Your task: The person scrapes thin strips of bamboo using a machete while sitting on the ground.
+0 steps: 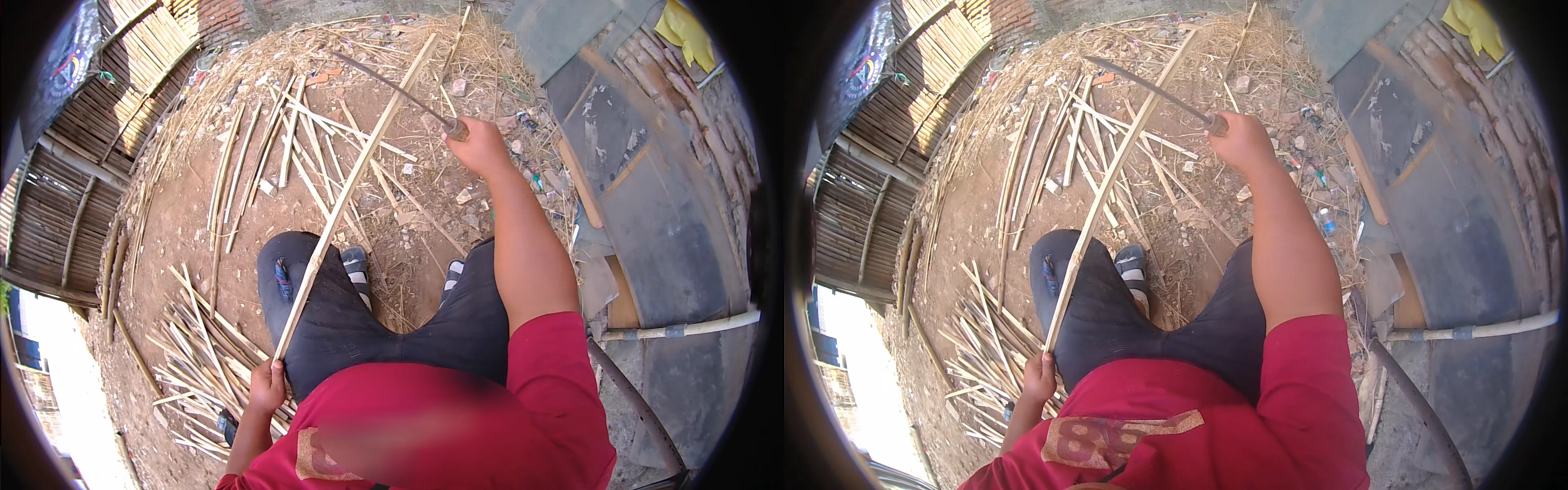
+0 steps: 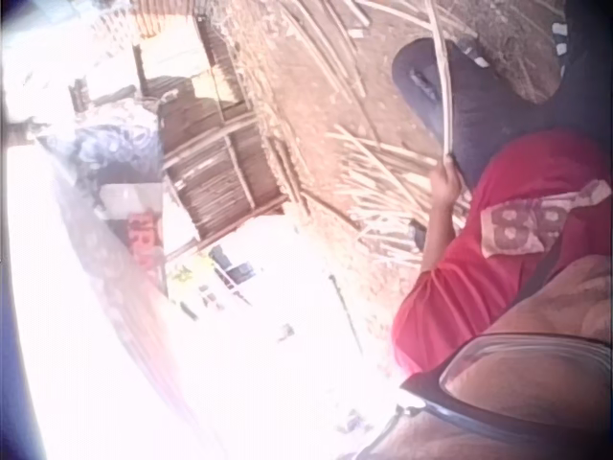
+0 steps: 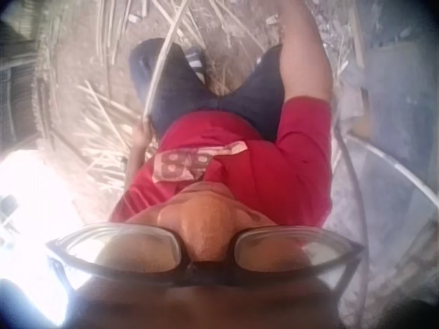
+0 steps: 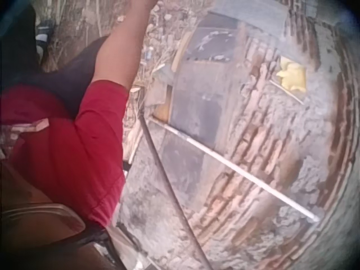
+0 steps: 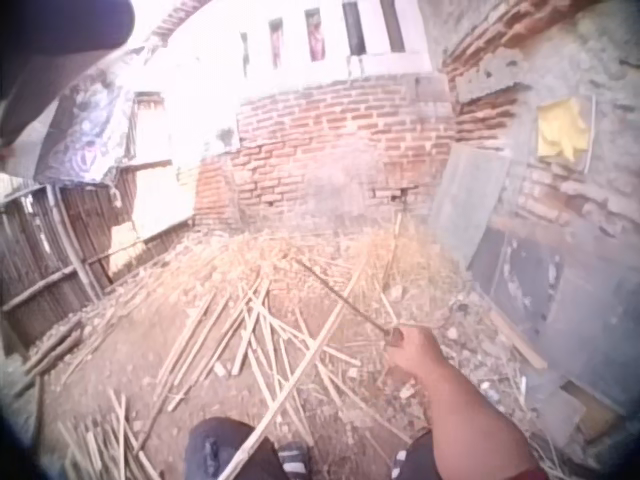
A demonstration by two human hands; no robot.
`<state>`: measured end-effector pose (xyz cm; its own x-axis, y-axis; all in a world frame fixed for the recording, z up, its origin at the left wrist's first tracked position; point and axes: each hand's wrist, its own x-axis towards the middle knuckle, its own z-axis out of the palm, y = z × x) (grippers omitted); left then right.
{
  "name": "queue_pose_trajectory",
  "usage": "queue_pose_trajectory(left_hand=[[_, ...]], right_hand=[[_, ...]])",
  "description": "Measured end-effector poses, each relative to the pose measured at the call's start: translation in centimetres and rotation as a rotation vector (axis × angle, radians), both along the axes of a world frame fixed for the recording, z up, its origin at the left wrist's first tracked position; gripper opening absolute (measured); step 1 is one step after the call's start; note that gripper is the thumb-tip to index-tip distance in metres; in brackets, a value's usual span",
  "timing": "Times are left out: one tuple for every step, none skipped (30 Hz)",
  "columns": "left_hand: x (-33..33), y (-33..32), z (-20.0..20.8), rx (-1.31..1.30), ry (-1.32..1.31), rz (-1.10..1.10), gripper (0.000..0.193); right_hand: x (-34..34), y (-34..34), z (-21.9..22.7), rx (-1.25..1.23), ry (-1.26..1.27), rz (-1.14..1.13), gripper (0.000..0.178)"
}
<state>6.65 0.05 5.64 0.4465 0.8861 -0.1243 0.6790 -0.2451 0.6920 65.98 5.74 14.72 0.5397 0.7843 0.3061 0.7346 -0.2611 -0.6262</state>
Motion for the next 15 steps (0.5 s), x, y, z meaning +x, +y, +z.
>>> queue_pose_trajectory(left_hand=[[0.0, 0.1, 0.3, -0.021, 0.007, 0.003, 0.048], [-0.1, -0.1, 0.4, -0.046, 0.018, 0.008, 0.048], [-0.4, 0.1, 0.3, -0.078, 0.034, 0.003, 0.049], [-0.5, 0.2, 0.0, -0.082, 0.002, -0.001, 0.051], [-0.6, 0.3, -0.5, -0.092, -0.025, -0.007, 0.053], [-0.7, 0.3, -0.8, -0.101, -0.052, -0.013, 0.055], [-0.8, 0.2, -1.0, -0.100, -0.063, -0.009, 0.055], [-0.7, 0.2, -1.1, -0.098, -0.075, -0.008, 0.056], [-0.5, 0.2, -1.1, -0.095, -0.086, -0.007, 0.056], [-0.4, 0.2, -1.0, -0.099, -0.086, -0.009, 0.056], [-0.2, 0.0, -0.6, -0.099, -0.085, -0.008, 0.056], [-0.2, 0.0, -0.4, -0.098, -0.084, -0.004, 0.055], [-0.4, 0.2, -0.5, -0.088, -0.057, -0.011, 0.054], [-0.8, 0.3, -0.7, -0.083, -0.028, -0.019, 0.053], [-1.1, 0.4, -0.8, -0.077, 0.002, -0.026, 0.051]], right_hand=[[0.6, -0.2, -0.1, -0.010, -0.007, -0.077, 0.047], [0.3, -0.3, 0.2, 0.007, 0.003, -0.074, 0.042], [0.1, -0.5, 0.4, 0.023, 0.013, -0.072, 0.037], [-0.1, -0.7, 0.7, 0.039, 0.022, -0.072, 0.032], [-0.6, -1.0, 0.9, 0.034, -0.001, -0.017, 0.030], [-1.2, -1.0, 1.3, 0.029, -0.023, 0.037, 0.028], [-1.9, -1.0, 1.7, 0.024, -0.045, 0.091, 0.025], [-2.7, -1.1, 1.8, 0.023, -0.107, 0.153, 0.024], [-3.4, -1.0, 2.0, 0.022, -0.170, 0.216, 0.022], [-3.9, -1.0, 2.2, 0.021, -0.231, 0.280, 0.021], [-4.2, -1.0, 2.7, -0.031, -0.326, 0.340, 0.019], [-4.2, -1.0, 3.1, -0.053, -0.344, 0.321, 0.021], [-4.0, -1.1, 3.3, -0.074, -0.361, 0.303, 0.022], [-3.8, -1.3, 3.3, -0.099, -0.375, 0.284, 0.023], [-3.3, -1.4, 3.1, -0.096, -0.280, 0.252, 0.026]])
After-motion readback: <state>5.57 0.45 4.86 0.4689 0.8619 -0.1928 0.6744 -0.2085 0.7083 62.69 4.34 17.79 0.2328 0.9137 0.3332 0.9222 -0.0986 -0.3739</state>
